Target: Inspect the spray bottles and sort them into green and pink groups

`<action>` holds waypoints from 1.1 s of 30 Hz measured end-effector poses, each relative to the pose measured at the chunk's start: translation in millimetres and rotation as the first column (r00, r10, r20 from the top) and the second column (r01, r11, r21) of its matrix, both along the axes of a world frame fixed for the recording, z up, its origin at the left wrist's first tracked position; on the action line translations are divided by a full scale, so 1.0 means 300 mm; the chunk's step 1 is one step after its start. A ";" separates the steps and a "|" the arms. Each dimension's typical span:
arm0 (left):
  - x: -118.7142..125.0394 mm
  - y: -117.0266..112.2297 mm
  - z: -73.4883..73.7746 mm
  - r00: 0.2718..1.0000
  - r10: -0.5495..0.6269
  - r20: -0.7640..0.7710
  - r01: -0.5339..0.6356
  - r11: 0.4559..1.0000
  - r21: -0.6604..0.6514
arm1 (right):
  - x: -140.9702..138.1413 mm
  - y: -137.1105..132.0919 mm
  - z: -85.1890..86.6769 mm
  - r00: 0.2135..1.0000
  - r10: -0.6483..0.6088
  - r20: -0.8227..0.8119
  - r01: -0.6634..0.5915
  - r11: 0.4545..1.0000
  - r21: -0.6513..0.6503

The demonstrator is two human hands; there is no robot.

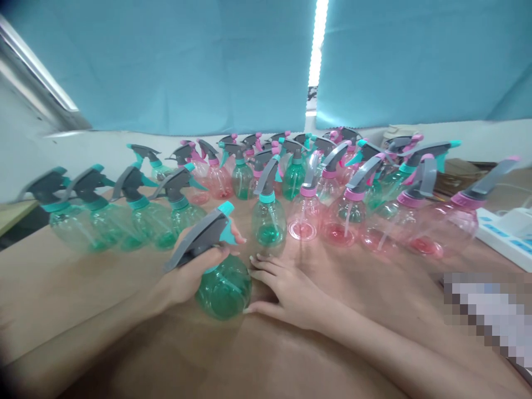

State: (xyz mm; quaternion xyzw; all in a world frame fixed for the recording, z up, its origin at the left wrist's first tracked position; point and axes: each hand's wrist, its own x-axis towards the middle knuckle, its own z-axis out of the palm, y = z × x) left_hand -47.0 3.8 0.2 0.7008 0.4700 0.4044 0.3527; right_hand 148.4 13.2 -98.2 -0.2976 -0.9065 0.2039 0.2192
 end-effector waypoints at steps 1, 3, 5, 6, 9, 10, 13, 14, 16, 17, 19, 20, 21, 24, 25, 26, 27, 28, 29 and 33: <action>0.001 0.000 0.001 1.000 -0.018 0.018 0.018 1.000 -0.001 | 0.000 -0.001 0.001 1.000 -0.002 0.001 0.002 1.000 0.001; 0.001 0.001 0.000 0.997 -0.046 0.054 0.046 0.999 -0.001 | 0.000 -0.001 0.002 1.000 -0.004 0.005 0.004 1.000 0.005; 0.000 0.002 -0.003 0.997 -0.046 0.067 0.046 0.999 0.004 | -0.001 -0.001 0.000 1.000 -0.004 0.010 0.004 1.000 0.008; -0.001 0.002 -0.004 0.997 -0.041 0.061 0.041 0.999 0.003 | -0.001 -0.001 -0.001 1.000 -0.004 0.011 0.004 1.000 0.009; -0.004 0.003 -0.006 1.000 -0.021 0.019 0.021 1.000 -0.001 | 0.000 0.002 -0.008 1.000 -0.006 0.005 0.006 1.000 0.007; -0.005 0.003 -0.005 1.000 -0.019 0.009 0.019 1.000 0.004 | 0.000 0.003 -0.011 1.000 -0.006 0.002 0.006 1.000 0.004; -0.003 0.001 -0.003 1.000 -0.010 -0.004 0.010 1.000 0.025 | 0.000 0.004 -0.014 1.000 -0.005 -0.002 0.005 1.000 0.000; -0.002 0.000 -0.003 1.000 -0.004 -0.004 0.004 1.000 0.027 | 0.000 0.004 -0.014 1.000 -0.006 -0.001 0.006 1.000 -0.001; 0.001 -0.003 -0.003 1.000 0.013 -0.008 -0.013 1.000 0.023 | -0.001 0.004 -0.011 1.000 -0.010 0.004 0.010 1.000 -0.001; 0.002 -0.003 -0.004 1.000 0.017 -0.009 -0.017 1.000 0.022 | -0.001 0.004 -0.009 1.000 -0.010 0.006 0.010 1.000 -0.002; 0.004 -0.005 -0.006 1.000 0.024 -0.010 -0.024 0.999 0.023 | -0.002 0.003 -0.005 1.000 -0.010 0.004 0.010 1.000 -0.003; 0.005 -0.006 -0.007 1.000 0.029 -0.007 -0.029 0.999 0.027 | -0.002 0.002 -0.002 1.000 -0.009 0.001 0.009 1.000 -0.003; 0.005 -0.006 -0.007 1.000 0.030 -0.001 -0.030 0.999 0.031 | -0.002 0.002 0.000 1.000 -0.009 -0.002 0.009 1.000 -0.005; 0.006 -0.008 -0.006 1.000 0.015 0.021 -0.015 0.999 0.036 | -0.002 0.001 0.003 1.000 -0.004 -0.001 0.004 1.000 -0.007; 0.006 -0.008 -0.005 1.000 0.008 0.027 -0.009 0.999 0.034 | -0.002 0.001 0.003 1.000 -0.004 -0.001 0.004 1.000 -0.007; 0.006 -0.009 -0.004 1.000 0.002 0.031 -0.003 0.999 0.034 | -0.002 0.001 0.002 1.000 -0.004 -0.003 0.004 1.000 -0.006; 0.006 -0.009 -0.002 1.000 0.002 0.031 -0.003 0.999 0.036 | -0.002 0.002 0.001 1.000 -0.004 -0.006 0.004 1.000 -0.004; 0.006 -0.009 -0.001 1.000 0.006 0.026 -0.007 0.999 0.038 | -0.002 0.002 -0.001 1.000 -0.003 -0.008 0.003 1.000 -0.001; 0.006 -0.009 0.001 1.000 0.011 0.015 -0.012 0.999 0.038 | -0.002 0.003 -0.002 1.000 -0.002 -0.008 0.002 1.000 0.002; 0.004 -0.007 0.003 0.998 0.029 -0.049 -0.027 0.999 0.031 | -0.001 0.006 -0.003 1.000 0.001 0.001 -0.001 1.000 0.007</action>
